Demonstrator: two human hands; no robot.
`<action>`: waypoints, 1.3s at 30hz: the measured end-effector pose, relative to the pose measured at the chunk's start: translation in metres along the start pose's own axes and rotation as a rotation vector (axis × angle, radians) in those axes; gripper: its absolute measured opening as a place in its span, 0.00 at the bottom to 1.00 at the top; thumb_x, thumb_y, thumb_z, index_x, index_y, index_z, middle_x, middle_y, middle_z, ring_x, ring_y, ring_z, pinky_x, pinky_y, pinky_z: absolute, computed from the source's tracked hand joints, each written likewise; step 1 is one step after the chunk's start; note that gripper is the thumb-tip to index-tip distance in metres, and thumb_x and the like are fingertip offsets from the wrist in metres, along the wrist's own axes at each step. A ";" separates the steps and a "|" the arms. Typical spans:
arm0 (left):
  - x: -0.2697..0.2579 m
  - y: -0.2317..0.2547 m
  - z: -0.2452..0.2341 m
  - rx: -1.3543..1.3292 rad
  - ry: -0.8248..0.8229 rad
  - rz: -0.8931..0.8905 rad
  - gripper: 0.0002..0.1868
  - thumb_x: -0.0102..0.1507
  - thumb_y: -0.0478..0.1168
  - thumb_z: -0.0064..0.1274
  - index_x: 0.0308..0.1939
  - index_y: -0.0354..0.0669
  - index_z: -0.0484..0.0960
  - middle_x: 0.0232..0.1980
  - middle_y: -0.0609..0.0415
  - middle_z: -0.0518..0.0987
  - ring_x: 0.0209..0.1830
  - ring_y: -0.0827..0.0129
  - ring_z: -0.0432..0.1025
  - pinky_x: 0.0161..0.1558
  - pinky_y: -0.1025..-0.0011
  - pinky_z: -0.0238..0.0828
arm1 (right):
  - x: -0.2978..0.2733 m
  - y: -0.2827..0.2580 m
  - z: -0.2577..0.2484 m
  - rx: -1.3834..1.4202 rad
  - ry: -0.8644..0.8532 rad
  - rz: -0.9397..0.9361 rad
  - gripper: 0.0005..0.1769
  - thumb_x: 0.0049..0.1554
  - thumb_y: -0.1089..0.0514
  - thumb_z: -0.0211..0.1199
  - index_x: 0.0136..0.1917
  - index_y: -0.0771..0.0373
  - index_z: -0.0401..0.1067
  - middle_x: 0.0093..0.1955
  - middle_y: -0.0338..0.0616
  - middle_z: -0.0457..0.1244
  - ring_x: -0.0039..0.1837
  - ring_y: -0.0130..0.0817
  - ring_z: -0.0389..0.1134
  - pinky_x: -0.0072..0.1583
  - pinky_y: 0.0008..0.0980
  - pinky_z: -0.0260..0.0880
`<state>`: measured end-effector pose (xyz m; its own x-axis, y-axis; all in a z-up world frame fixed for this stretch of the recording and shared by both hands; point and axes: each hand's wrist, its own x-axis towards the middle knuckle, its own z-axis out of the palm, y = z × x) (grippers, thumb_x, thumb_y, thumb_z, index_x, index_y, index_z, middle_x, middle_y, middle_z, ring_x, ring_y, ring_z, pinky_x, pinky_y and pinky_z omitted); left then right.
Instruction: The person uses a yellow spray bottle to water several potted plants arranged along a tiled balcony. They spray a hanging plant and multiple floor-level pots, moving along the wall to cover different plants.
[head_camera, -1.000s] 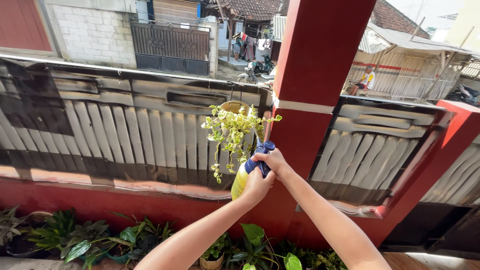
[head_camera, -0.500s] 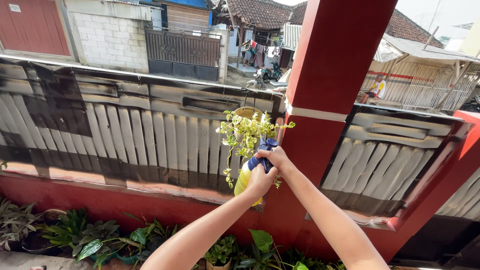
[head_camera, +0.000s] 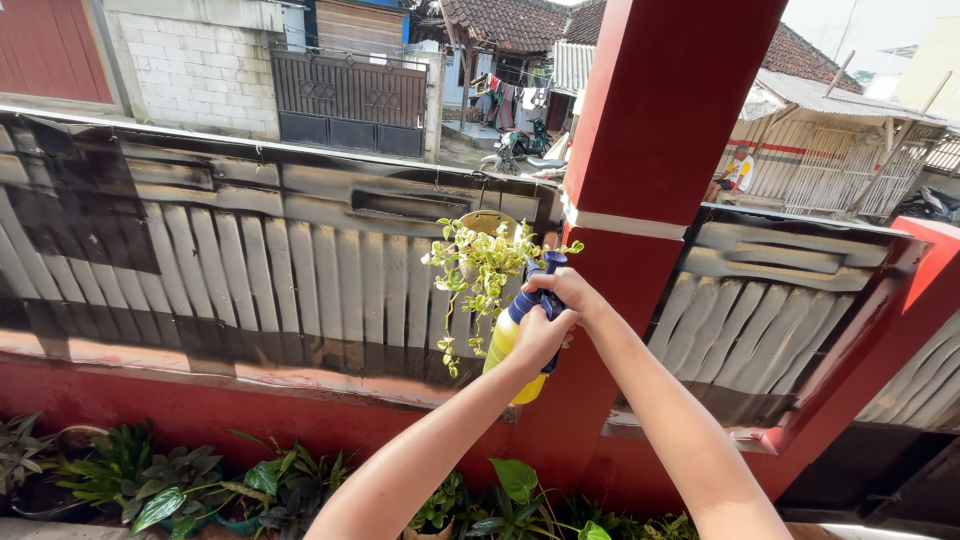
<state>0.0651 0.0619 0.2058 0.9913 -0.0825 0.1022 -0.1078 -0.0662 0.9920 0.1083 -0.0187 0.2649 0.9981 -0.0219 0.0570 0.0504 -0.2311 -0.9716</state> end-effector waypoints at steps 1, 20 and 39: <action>0.006 -0.001 0.006 -0.002 0.000 0.002 0.16 0.53 0.54 0.57 0.31 0.45 0.81 0.27 0.58 0.83 0.30 0.73 0.79 0.39 0.72 0.77 | 0.002 -0.003 -0.004 -0.002 0.001 -0.002 0.18 0.34 0.59 0.74 0.39 0.69 0.78 0.37 0.49 0.66 0.41 0.39 0.67 0.42 0.36 0.69; 0.104 0.027 0.069 -0.454 0.083 -0.086 0.20 0.57 0.45 0.62 0.43 0.32 0.79 0.34 0.48 0.82 0.35 0.72 0.78 0.43 0.74 0.81 | 0.086 -0.054 -0.059 -0.203 -0.279 0.080 0.19 0.32 0.63 0.78 0.36 0.72 0.73 0.33 0.54 0.64 0.37 0.45 0.67 0.40 0.40 0.67; 0.149 0.013 0.086 -0.527 0.223 -0.083 0.14 0.65 0.49 0.57 0.41 0.41 0.78 0.35 0.59 0.77 0.35 0.79 0.76 0.42 0.80 0.78 | 0.099 -0.071 -0.081 -0.258 -0.424 0.135 0.19 0.33 0.64 0.78 0.38 0.71 0.77 0.35 0.55 0.68 0.37 0.44 0.71 0.39 0.40 0.71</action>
<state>0.2048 -0.0365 0.2277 0.9929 0.1170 -0.0212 -0.0334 0.4459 0.8944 0.2011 -0.0837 0.3583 0.9241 0.3158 -0.2154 -0.0368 -0.4874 -0.8724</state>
